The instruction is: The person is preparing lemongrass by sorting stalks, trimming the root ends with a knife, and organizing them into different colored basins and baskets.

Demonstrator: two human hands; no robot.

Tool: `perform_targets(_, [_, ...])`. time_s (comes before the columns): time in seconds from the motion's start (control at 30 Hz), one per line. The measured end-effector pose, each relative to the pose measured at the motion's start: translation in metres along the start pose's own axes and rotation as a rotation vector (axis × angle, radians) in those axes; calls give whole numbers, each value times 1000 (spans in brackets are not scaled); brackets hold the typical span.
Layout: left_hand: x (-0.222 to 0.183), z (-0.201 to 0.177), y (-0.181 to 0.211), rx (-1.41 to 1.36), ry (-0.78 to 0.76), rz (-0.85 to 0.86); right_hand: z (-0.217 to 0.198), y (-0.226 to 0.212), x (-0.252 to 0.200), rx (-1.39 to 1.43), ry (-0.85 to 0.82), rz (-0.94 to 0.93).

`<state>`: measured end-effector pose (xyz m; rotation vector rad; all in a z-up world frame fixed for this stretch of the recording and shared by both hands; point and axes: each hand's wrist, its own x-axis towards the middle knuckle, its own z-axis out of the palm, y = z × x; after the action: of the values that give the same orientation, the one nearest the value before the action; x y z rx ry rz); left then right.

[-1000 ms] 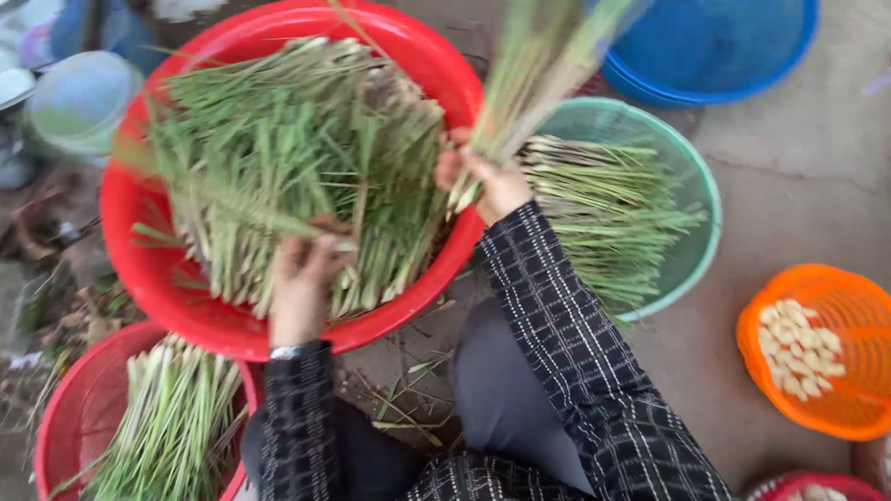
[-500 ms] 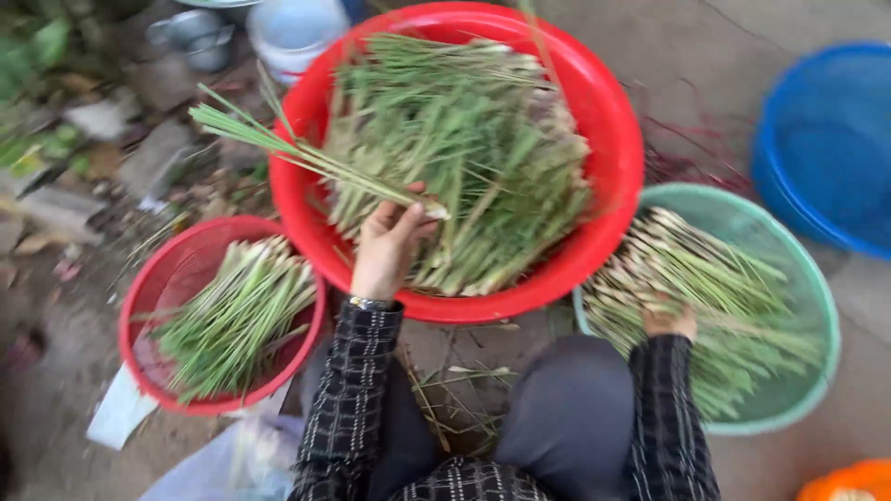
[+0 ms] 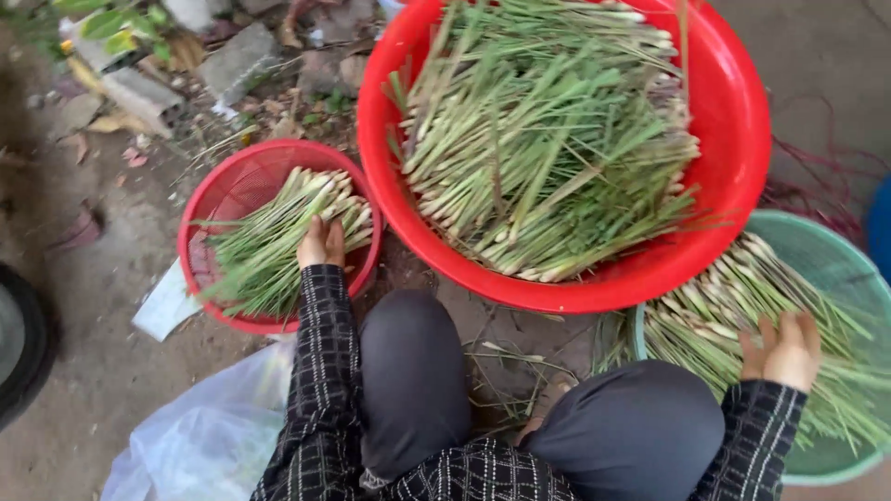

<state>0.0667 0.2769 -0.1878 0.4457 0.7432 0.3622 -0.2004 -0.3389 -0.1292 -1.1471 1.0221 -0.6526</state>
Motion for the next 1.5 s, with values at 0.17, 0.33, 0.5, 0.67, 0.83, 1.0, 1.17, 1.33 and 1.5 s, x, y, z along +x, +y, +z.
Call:
perform_targets(0.17, [-41, 67, -51, 908, -620, 218, 129, -114, -100, -623, -690, -507])
perform_targets(0.33, [-104, 117, -85, 2400, -759, 826, 253, -37, -88, -820, -1022, -192])
perform_targets(0.5, [-53, 70, -188, 2483, -1140, 641, 313, 150, -19, -1235, -824, -175])
perform_targets(0.67, [-33, 34, -252, 2069, -1118, 465, 315, 177, -21, -857, -563, 20])
perform_targets(0.83, [-91, 47, -259, 2026, -1144, 761, 322, 175, -31, -855, -674, -38])
perform_targets(1.0, [-90, 75, -245, 1870, -1231, 428, 322, 126, -65, -754, -788, 11])
perform_targets(1.17, [-47, 104, -207, 2022, -930, 568, 323, 171, -42, -587, -647, 176])
perform_targets(1.33, [50, 69, -209, 2208, -850, 791, 348, 210, -53, -475, -604, 327])
perform_targets(1.5, [26, 69, -211, 2232, -853, 795, 353, 175, -78, -248, -632, 432])
